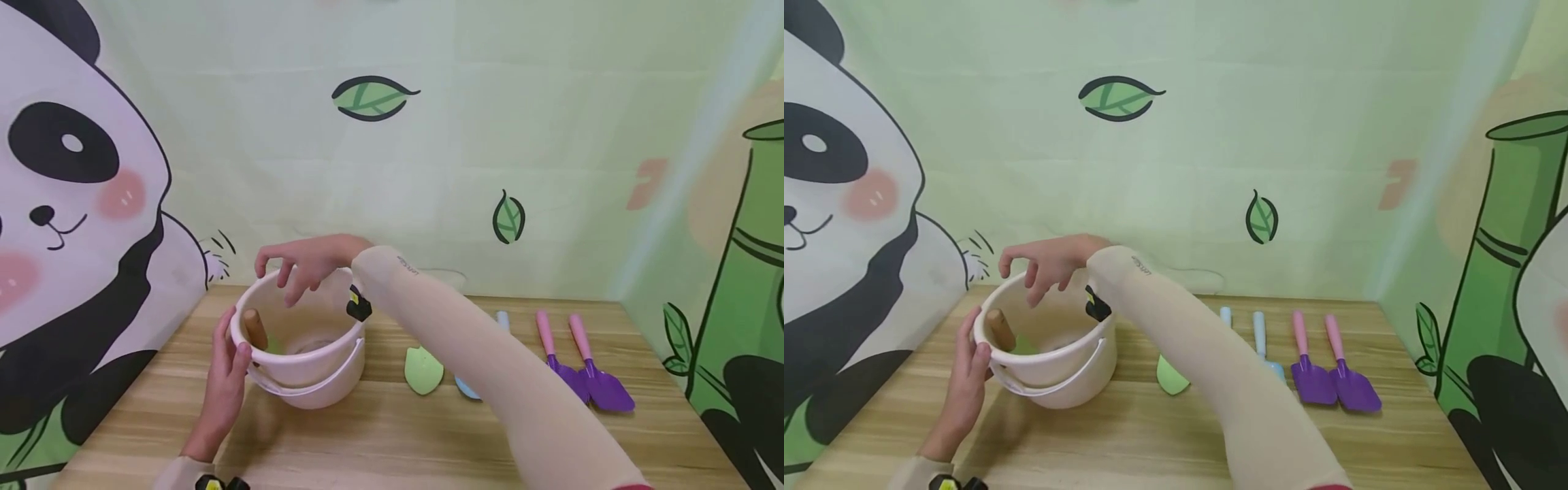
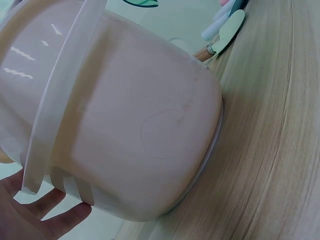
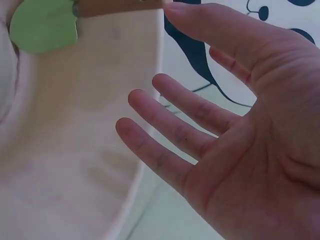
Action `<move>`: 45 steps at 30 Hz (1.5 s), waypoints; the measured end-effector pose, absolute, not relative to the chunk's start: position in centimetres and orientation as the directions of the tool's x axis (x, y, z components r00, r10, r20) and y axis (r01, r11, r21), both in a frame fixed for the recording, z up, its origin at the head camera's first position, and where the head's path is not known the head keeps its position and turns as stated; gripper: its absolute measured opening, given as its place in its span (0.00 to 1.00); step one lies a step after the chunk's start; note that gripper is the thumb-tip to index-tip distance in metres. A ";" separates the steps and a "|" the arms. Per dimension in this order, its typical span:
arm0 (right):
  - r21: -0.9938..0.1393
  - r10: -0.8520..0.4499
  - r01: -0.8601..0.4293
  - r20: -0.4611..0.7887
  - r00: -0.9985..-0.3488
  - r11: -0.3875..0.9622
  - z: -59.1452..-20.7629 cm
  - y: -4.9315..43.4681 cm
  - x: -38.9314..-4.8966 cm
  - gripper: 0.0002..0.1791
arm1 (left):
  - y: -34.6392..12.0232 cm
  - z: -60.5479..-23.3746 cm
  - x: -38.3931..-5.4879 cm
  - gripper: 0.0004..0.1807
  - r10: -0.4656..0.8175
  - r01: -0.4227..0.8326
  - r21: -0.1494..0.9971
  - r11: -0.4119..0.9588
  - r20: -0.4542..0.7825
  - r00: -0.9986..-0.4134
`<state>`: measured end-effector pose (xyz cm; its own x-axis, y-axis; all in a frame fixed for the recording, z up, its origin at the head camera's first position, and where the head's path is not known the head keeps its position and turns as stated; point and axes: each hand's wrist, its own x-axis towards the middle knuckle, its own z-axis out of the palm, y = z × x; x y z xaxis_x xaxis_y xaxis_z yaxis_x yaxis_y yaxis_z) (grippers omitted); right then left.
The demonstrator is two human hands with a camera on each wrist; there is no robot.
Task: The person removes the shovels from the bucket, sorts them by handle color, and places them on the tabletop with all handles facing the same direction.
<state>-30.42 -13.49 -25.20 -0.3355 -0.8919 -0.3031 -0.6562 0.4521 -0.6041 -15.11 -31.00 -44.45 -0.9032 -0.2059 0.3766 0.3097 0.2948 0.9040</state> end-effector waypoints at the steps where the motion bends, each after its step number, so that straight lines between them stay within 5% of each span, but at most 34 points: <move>1: -0.602 -0.891 -0.656 -0.306 -0.337 0.455 -25.3 -13.8 -30.2 0.34 | -31.0 -44.4 -15.1 0.33 -0.205 0.309 0.904 0.296 0.376 -0.904; 17: -0.650 -0.918 -0.652 -0.324 -0.228 0.391 -27.4 -18.2 -28.2 0.24 | -31.2 -44.5 -15.1 0.33 -0.193 0.334 0.902 0.274 0.392 -0.899; 45: -0.657 -0.917 -0.646 -0.344 -0.201 0.388 -28.5 -19.2 -27.6 0.15 | -31.4 -44.6 -15.2 0.33 -0.182 0.312 0.910 0.273 0.367 -0.912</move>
<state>-27.64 -19.18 -28.52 -0.2007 -0.9171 -0.3444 -0.6461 0.3882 -0.6572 -15.18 -31.43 -44.65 -0.9121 -0.1822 0.3673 0.3118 0.2734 0.9100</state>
